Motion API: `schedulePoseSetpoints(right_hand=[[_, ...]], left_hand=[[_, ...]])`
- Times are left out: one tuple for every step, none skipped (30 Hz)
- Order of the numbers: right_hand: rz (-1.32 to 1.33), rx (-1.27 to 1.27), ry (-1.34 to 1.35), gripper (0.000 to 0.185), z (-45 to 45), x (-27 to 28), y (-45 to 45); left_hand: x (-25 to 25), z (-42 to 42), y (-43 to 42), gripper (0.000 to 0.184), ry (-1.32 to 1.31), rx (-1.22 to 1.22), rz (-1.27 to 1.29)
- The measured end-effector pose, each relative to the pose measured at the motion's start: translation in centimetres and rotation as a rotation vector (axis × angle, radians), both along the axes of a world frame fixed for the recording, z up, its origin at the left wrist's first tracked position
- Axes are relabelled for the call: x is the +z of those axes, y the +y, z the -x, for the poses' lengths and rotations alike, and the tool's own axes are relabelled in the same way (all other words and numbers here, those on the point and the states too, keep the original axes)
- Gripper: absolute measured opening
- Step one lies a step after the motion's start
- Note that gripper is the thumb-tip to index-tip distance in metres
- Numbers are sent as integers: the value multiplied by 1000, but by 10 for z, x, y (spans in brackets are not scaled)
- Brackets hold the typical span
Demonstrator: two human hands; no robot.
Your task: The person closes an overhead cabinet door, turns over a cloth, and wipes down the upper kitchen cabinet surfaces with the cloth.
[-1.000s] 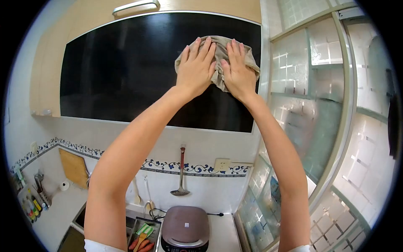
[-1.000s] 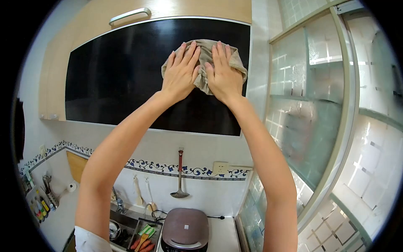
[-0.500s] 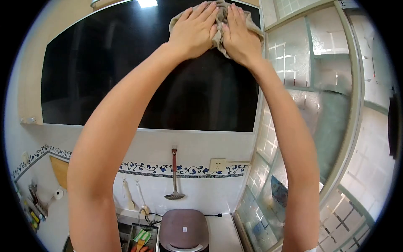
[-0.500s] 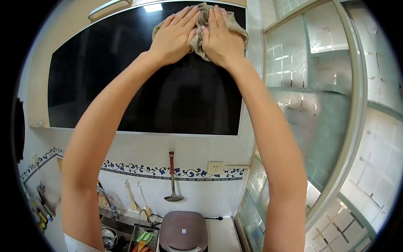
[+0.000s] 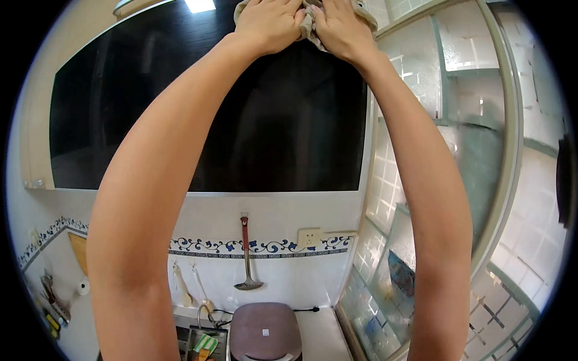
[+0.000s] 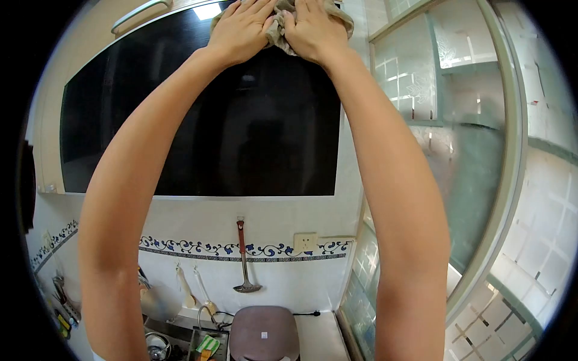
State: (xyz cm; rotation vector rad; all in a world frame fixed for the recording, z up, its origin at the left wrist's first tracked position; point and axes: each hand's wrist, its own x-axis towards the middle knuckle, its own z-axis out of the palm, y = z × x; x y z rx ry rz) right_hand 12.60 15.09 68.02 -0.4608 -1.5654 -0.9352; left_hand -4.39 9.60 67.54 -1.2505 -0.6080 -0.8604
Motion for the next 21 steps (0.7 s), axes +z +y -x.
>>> schedulePoseSetpoints(right_hand=[[10, 0, 6, 69, 0, 0, 0], [19, -2, 7, 69, 2, -1, 0], [12, 19, 18, 68, 4, -1, 3], [3, 40, 30, 68, 5, -3, 7], [12, 36, 29, 68, 5, -7, 11], [-15, 36, 36, 67, 6, -11, 12], [-44, 36, 43, 67, 7, -14, 12], [-115, 44, 55, 66, 7, -19, 14], [-113, 40, 55, 66, 7, -23, 16], [-172, 18, 70, 65, 7, -27, 17], [-228, -5, 86, 65, 7, -32, 19], [-271, 47, 81, 64, 6, -36, 15], [-271, 46, 84, 64, 4, -40, 14], [-274, 54, 96, 63, 2, -48, 16], [-285, 66, 101, 62, 3, -56, 15], [-226, 146, 137, 61, 8, -63, 13], [-225, 147, 141, 61, 7, -68, 11], [-235, 130, 136, 61, 7, -72, 10], [-246, 113, 131, 61, 6, -75, 8], [-236, 105, 103, 60, 1, -80, 7], [-233, 107, 102, 60, 0, -84, 6]], left_hand=[[0, 0, 0, 53, -7, 2, -5], [-1, -1, 0, 53, -7, 0, 5], [-2, -1, 1, 54, -6, 16, -18], [-4, -2, 2, 55, -4, 31, -41], [-8, -2, 4, 55, -5, 28, -32], [-13, -2, 3, 57, -2, 21, -29], [-16, -2, 2, 58, 3, 15, -29], [-21, -2, 1, 58, 5, 12, -24], [-26, -3, 0, 58, 2, 35, -30], [-30, -3, -2, 58, -3, 57, -38], [-36, -5, -3, 58, -4, 52, -34], [-41, -8, -4, 58, -24, 26, -30], [-45, -9, -3, 58, -34, 7, -20], [-50, -9, 0, 57, -42, 16, -14], [-53, -7, 3, 57, -41, 18, -13], [-55, -4, 4, 54, -27, 36, -41], [-57, -1, 7, 52, -12, 54, -66], [-60, -2, 4, 53, -17, 73, -62], [-63, -3, 3, 53, -17, 75, -61], [-68, -5, 2, 53, -45, 43, -19], [-74, -6, 2, 53, -75, 10, 23]])
